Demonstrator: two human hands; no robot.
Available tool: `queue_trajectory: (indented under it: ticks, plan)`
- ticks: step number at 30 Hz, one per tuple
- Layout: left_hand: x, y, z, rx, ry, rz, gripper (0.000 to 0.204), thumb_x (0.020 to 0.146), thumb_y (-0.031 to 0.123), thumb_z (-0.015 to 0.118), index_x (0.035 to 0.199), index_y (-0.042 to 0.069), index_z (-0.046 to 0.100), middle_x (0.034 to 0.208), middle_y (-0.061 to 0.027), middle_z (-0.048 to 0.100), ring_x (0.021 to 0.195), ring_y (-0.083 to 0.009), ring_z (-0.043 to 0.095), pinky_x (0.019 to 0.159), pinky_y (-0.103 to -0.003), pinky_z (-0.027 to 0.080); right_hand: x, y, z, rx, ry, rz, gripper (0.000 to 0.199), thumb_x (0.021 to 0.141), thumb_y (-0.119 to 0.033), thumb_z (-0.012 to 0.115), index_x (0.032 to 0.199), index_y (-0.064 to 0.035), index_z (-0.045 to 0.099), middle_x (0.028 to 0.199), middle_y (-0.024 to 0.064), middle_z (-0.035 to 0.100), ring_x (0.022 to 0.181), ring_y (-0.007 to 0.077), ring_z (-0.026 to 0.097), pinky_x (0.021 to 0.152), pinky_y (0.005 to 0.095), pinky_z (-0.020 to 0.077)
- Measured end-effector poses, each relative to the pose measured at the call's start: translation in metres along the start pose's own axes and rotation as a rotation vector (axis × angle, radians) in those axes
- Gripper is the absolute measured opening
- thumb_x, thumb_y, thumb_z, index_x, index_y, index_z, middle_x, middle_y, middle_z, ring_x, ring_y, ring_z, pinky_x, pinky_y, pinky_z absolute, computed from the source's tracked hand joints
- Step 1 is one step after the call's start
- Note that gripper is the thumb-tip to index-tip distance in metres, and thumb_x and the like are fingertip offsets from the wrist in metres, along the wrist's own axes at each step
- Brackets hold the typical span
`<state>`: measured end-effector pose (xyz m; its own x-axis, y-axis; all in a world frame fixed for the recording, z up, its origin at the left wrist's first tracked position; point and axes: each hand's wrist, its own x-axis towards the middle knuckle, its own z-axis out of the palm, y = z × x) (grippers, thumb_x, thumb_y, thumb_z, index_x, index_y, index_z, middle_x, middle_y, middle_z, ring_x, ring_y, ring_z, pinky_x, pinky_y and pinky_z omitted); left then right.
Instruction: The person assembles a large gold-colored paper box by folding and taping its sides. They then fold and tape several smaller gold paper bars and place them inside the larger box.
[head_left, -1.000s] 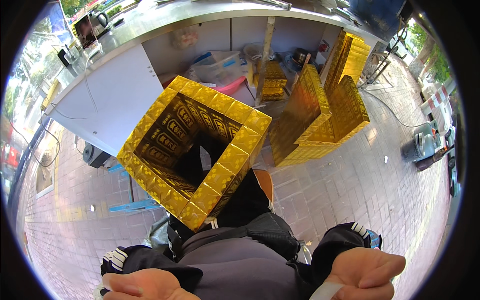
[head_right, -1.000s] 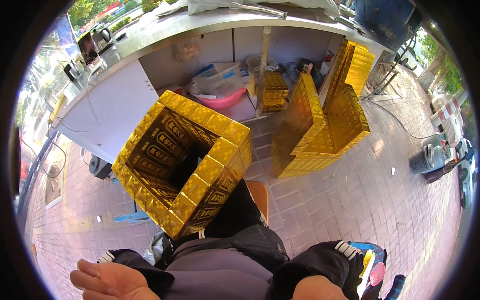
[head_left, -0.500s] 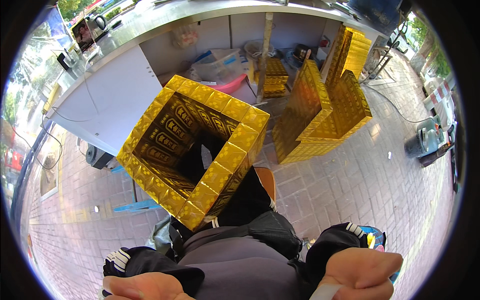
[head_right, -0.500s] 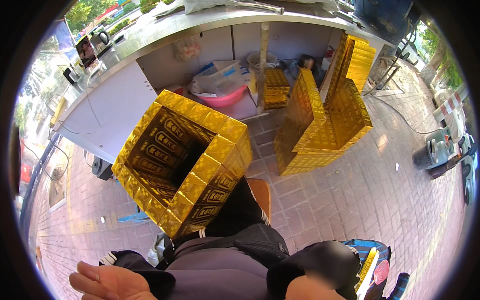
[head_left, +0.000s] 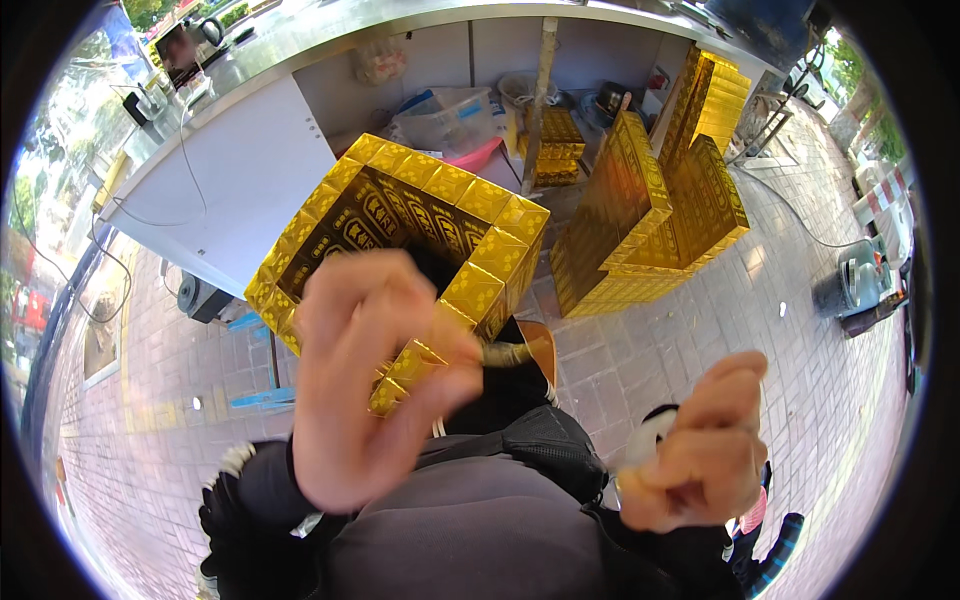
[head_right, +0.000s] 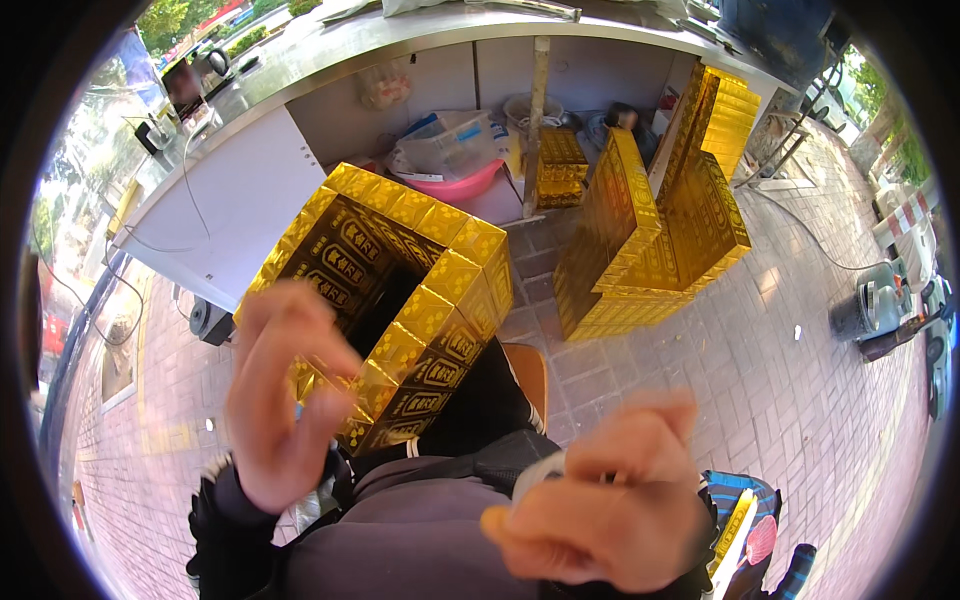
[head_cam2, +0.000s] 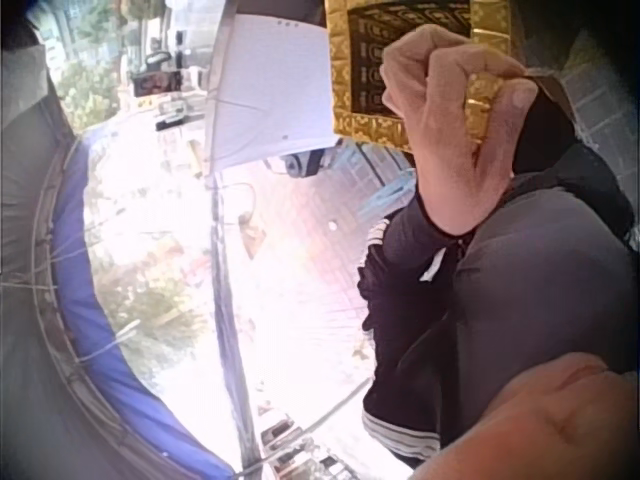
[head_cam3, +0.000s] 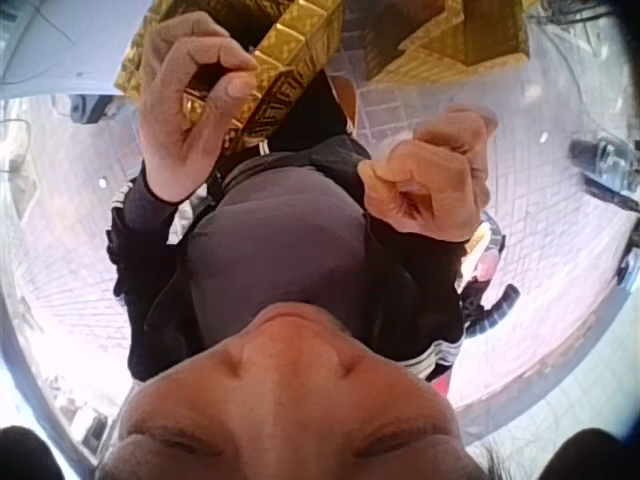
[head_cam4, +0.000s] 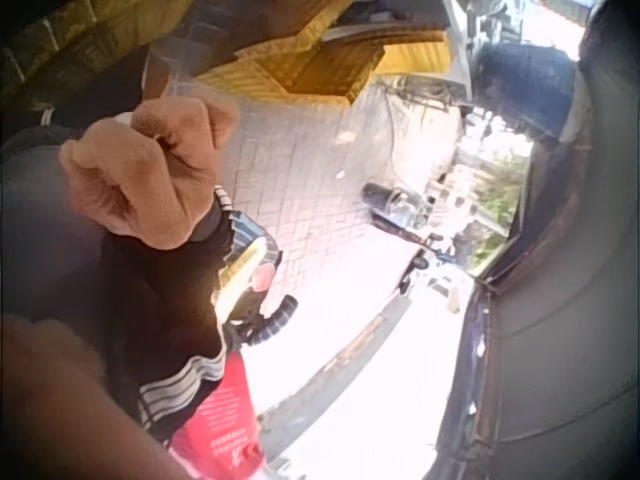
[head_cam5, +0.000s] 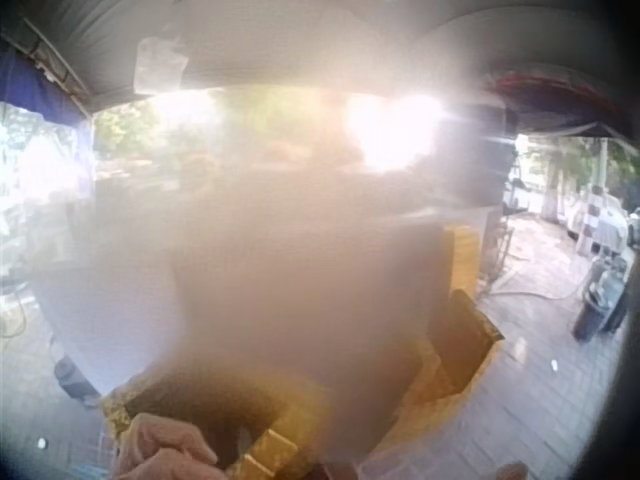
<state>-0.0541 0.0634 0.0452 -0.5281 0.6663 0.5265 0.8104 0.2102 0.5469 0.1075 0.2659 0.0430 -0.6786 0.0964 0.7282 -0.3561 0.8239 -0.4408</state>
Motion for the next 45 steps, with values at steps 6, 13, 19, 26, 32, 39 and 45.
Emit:
queue_trajectory:
  ticks: [6, 13, 19, 26, 32, 39, 45]
  plan:
    - [0.076, -0.067, 0.041, 0.184, -0.188, 0.248, 0.037, 0.106, 0.032, 0.044, 0.096, 0.005, 0.068, 0.104, -0.0118, 0.055, 0.101, -0.0283, 0.051, 0.094, -0.041, 0.037, 0.004, 0.019, 0.01, 0.034, -0.049, 0.012, 0.031, 0.064, -0.005, 0.085, 0.086, -0.0144, 0.066, 0.071, -0.0046, 0.053, 0.063, 0.0156, 0.046, 0.067, 0.0319, 0.0338]
    - [0.121, -0.089, 0.061, -0.02, -0.562, 0.243, 0.062, 0.11, 0.044, 0.027, 0.087, -0.001, 0.064, 0.106, -0.0142, 0.057, 0.107, -0.0293, 0.052, 0.097, -0.039, 0.04, -0.004, 0.032, 0.012, 0.047, -0.037, -0.013, 0.029, 0.065, -0.004, 0.084, 0.086, -0.0122, 0.065, 0.07, -0.0043, 0.055, 0.062, 0.0155, 0.047, 0.067, 0.0316, 0.0337]
    - [0.129, -0.1, 0.078, 0.043, -0.638, 0.209, 0.061, 0.11, 0.044, 0.029, 0.09, -0.003, 0.061, 0.112, -0.0173, 0.058, 0.114, -0.0307, 0.052, 0.1, -0.038, 0.042, -0.005, 0.034, 0.01, 0.068, -0.018, -0.009, 0.029, 0.065, -0.004, 0.084, 0.086, -0.0123, 0.065, 0.07, -0.0044, 0.055, 0.061, 0.0151, 0.047, 0.067, 0.0317, 0.034]
    - [0.129, -0.106, 0.084, 0.065, -0.604, 0.185, 0.061, 0.109, 0.047, 0.029, 0.097, -0.002, 0.063, 0.119, -0.0173, 0.056, 0.114, -0.0312, 0.054, 0.099, -0.039, 0.044, -0.006, 0.035, 0.011, 0.068, 0.006, -0.001, 0.029, 0.064, -0.004, 0.084, 0.086, -0.0125, 0.065, 0.069, -0.0049, 0.055, 0.06, 0.0147, 0.047, 0.066, 0.0314, 0.034]
    - [0.127, -0.103, 0.081, 0.095, -0.609, 0.215, 0.047, 0.108, 0.041, 0.038, 0.102, -0.001, 0.06, 0.125, -0.0167, 0.052, 0.108, -0.0339, 0.057, 0.097, -0.039, 0.045, -0.005, 0.035, 0.01, 0.087, -0.005, -0.018, 0.03, 0.064, -0.004, 0.083, 0.086, -0.0125, 0.066, 0.069, -0.0043, 0.055, 0.06, 0.015, 0.046, 0.065, 0.0313, 0.0338]
    - [0.123, -0.113, 0.076, -0.019, -0.721, 0.212, 0.021, 0.094, 0.013, 0.067, 0.107, 0.004, 0.054, 0.126, -0.0141, 0.052, 0.116, -0.0326, 0.054, 0.099, -0.039, 0.045, -0.006, 0.034, 0.011, 0.097, 0.007, -0.011, 0.03, 0.063, -0.004, 0.083, 0.085, -0.0119, 0.066, 0.07, -0.0032, 0.054, 0.061, 0.0156, 0.046, 0.065, 0.0316, 0.0333]
    - [0.12, -0.124, 0.082, -0.102, -0.631, 0.119, 0.039, 0.09, 0.014, 0.072, 0.123, 0.005, 0.053, 0.124, -0.0128, 0.054, 0.117, -0.0279, 0.053, 0.099, -0.037, 0.045, -0.008, 0.033, 0.012, 0.1, -0.019, 0.003, 0.031, 0.062, -0.003, 0.083, 0.085, -0.0127, 0.065, 0.07, -0.0026, 0.052, 0.062, 0.0164, 0.045, 0.064, 0.0319, 0.0331]
